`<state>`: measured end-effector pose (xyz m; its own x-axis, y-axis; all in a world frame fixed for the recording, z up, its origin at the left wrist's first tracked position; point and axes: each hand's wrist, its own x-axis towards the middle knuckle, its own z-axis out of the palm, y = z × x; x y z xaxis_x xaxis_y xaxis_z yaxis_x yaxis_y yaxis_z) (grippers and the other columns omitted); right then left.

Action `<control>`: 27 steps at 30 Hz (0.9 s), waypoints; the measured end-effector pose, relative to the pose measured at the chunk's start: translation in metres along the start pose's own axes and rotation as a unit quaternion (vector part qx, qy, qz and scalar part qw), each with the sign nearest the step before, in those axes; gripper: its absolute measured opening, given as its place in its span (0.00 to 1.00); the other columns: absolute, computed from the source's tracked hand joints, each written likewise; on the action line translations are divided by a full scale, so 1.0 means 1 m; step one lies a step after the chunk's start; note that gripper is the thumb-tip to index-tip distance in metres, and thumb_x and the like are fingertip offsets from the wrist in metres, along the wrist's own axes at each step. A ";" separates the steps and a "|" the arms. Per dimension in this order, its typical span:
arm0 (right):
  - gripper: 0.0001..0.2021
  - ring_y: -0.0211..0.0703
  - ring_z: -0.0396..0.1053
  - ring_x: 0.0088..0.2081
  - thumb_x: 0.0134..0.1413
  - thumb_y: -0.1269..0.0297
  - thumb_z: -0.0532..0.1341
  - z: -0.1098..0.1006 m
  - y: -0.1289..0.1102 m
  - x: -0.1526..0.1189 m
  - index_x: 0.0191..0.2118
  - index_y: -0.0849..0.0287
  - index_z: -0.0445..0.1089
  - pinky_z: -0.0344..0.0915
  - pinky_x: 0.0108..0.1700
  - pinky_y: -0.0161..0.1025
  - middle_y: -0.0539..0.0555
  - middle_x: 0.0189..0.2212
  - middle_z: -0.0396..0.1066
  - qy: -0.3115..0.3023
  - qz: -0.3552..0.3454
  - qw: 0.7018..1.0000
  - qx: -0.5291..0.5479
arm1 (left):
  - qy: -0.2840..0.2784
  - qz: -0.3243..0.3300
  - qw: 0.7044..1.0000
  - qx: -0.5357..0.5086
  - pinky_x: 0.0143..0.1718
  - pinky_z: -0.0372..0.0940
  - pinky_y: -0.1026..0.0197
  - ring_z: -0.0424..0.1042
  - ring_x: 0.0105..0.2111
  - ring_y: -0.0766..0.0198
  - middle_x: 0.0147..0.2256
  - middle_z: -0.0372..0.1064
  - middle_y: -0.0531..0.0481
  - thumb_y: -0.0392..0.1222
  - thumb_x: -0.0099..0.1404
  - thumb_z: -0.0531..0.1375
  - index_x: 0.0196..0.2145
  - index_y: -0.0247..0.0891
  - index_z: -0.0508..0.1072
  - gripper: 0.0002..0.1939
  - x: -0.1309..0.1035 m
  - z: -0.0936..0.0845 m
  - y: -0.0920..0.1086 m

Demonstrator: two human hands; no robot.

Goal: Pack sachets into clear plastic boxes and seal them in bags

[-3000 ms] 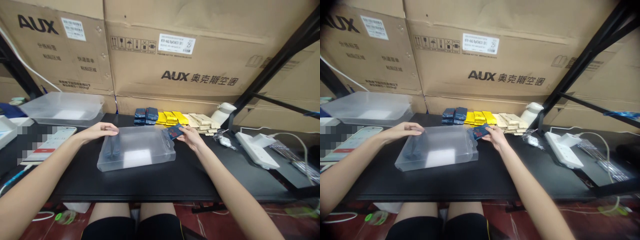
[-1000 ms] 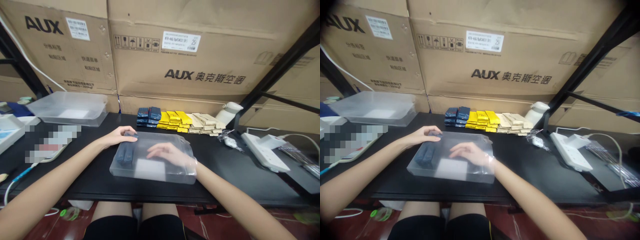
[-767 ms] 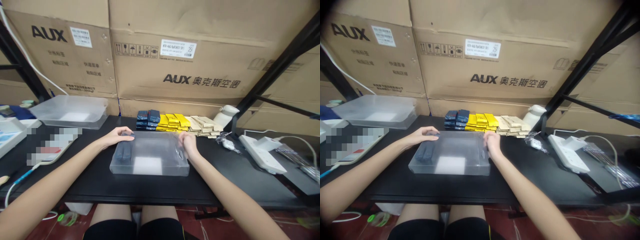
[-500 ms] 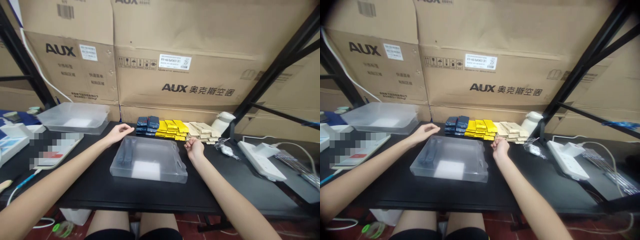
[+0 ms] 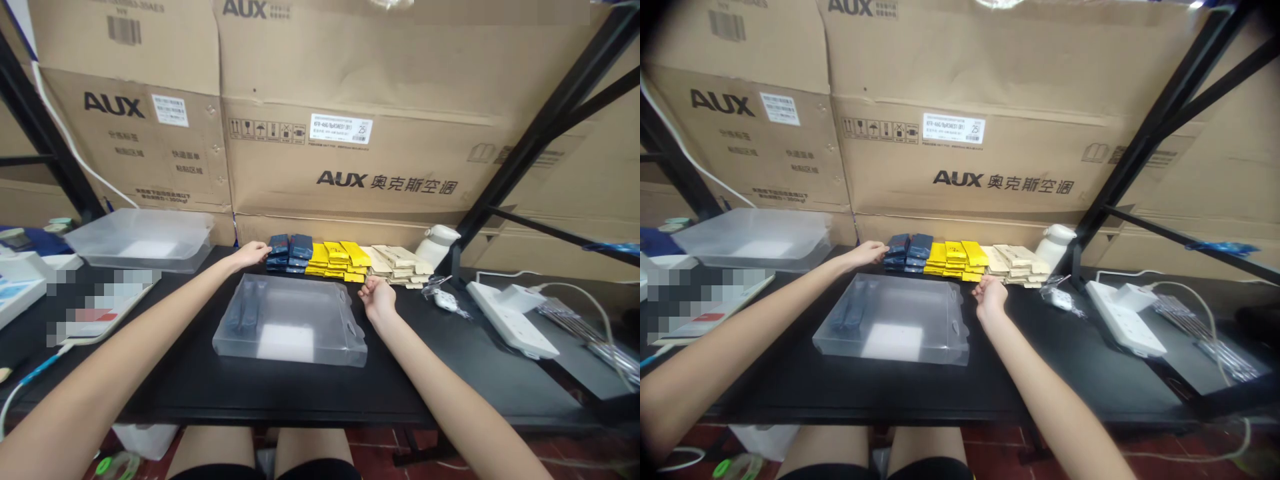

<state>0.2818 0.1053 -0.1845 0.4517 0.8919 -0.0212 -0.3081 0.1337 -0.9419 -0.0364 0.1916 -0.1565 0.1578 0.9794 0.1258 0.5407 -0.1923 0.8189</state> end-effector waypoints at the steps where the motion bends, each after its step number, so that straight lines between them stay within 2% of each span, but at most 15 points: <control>1: 0.03 0.30 0.50 0.12 0.32 0.70 0.54 0.001 0.000 -0.001 0.20 0.56 0.58 0.56 0.16 0.33 0.42 0.10 0.50 0.003 -0.001 1.000 0.001 | 0.006 0.001 1.000 0.011 0.25 0.58 0.61 0.62 0.20 0.63 0.16 0.60 0.53 0.53 0.54 0.58 0.16 0.40 0.62 0.18 -0.001 -0.002 0.002; 6: 0.03 0.32 0.53 0.12 0.33 0.72 0.54 0.003 -0.003 -0.005 0.20 0.56 0.61 0.57 0.16 0.34 0.43 0.11 0.54 0.018 -0.033 0.999 -0.002 | 0.077 0.037 0.994 0.064 0.29 0.54 0.60 0.62 0.26 0.60 0.19 0.59 0.54 0.48 0.60 0.53 0.19 0.41 0.58 0.15 -0.020 -0.020 0.027; 9: 0.04 0.36 0.65 0.20 0.36 0.71 0.56 0.008 -0.008 -0.011 0.23 0.57 0.66 0.65 0.23 0.36 0.47 0.17 0.64 0.017 -0.073 0.997 -0.005 | 0.104 0.090 0.987 0.086 0.32 0.53 0.60 0.61 0.29 0.60 0.21 0.55 0.55 0.47 0.63 0.51 0.21 0.41 0.55 0.15 -0.047 -0.023 0.053; 11: 0.03 0.41 0.73 0.32 0.42 0.68 0.59 0.014 -0.012 -0.019 0.27 0.57 0.70 0.70 0.36 0.38 0.51 0.24 0.72 -0.018 -0.119 0.992 -0.023 | 0.063 0.176 0.976 0.113 0.32 0.53 0.60 0.60 0.28 0.61 0.22 0.56 0.54 0.47 0.65 0.49 0.21 0.41 0.55 0.16 -0.068 -0.015 0.073; 14: 0.12 0.48 0.72 0.46 0.50 0.55 0.61 0.022 -0.017 -0.032 0.35 0.59 0.73 0.65 0.52 0.44 0.54 0.31 0.77 -0.127 -0.164 0.975 -0.074 | -0.035 0.268 0.953 0.135 0.33 0.54 0.59 0.61 0.28 0.61 0.25 0.58 0.52 0.45 0.67 0.48 0.22 0.40 0.55 0.15 -0.099 0.006 0.098; 16: 0.18 0.49 0.72 0.47 0.47 0.51 0.65 0.025 -0.019 -0.040 0.40 0.59 0.73 0.63 0.54 0.46 0.55 0.35 0.78 -0.196 -0.133 0.967 -0.088 | -0.103 0.318 0.932 0.142 0.34 0.56 0.58 0.62 0.29 0.60 0.26 0.60 0.51 0.44 0.68 0.47 0.23 0.40 0.57 0.16 -0.114 0.019 0.109; 18: 0.21 0.47 0.74 0.43 0.41 0.54 0.70 0.025 -0.019 -0.043 0.42 0.58 0.73 0.65 0.52 0.45 0.55 0.37 0.78 -0.250 -0.074 0.962 -0.087 | -0.158 0.349 0.913 0.143 0.34 0.57 0.58 0.63 0.29 0.60 0.26 0.61 0.50 0.44 0.69 0.48 0.23 0.40 0.59 0.17 -0.124 0.026 0.115; 20: 0.22 0.44 0.75 0.39 0.36 0.59 0.73 0.024 -0.018 -0.042 0.42 0.58 0.74 0.66 0.50 0.44 0.53 0.37 0.78 -0.276 -0.025 0.957 -0.081 | -0.182 0.353 0.906 0.144 0.34 0.58 0.58 0.64 0.29 0.60 0.27 0.63 0.50 0.46 0.70 0.49 0.24 0.40 0.63 0.16 -0.126 0.024 0.113; 22: 0.20 0.41 0.74 0.38 0.33 0.62 0.74 0.022 -0.016 -0.037 0.38 0.58 0.75 0.67 0.49 0.41 0.52 0.35 0.78 -0.255 -0.005 0.965 -0.061 | -0.163 0.328 0.920 0.142 0.36 0.59 0.58 0.66 0.31 0.59 0.29 0.67 0.49 0.49 0.69 0.50 0.28 0.39 0.66 0.16 -0.121 0.014 0.102; 25: 0.17 0.38 0.74 0.35 0.33 0.64 0.74 0.019 -0.016 -0.026 0.34 0.59 0.75 0.70 0.44 0.36 0.50 0.33 0.78 -0.177 0.010 0.984 -0.013 | -0.072 0.252 0.958 0.116 0.41 0.61 0.57 0.69 0.36 0.58 0.33 0.70 0.48 0.54 0.66 0.53 0.31 0.38 0.69 0.16 -0.105 -0.010 0.067; 27: 0.13 0.36 0.73 0.31 0.35 0.65 0.72 0.017 -0.017 -0.020 0.32 0.58 0.74 0.71 0.35 0.33 0.49 0.30 0.77 -0.120 0.035 0.992 0.015 | -0.062 0.186 0.977 0.079 0.46 0.61 0.56 0.70 0.42 0.55 0.39 0.71 0.46 0.56 0.61 0.58 0.37 0.38 0.70 0.17 -0.095 -0.023 0.038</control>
<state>0.2637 0.0927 -0.1621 0.2174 0.9761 -0.0022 -0.3572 0.0775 -0.9308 -0.0504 0.0926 -0.1243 0.4617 0.8265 0.3220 0.5456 -0.5508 0.6316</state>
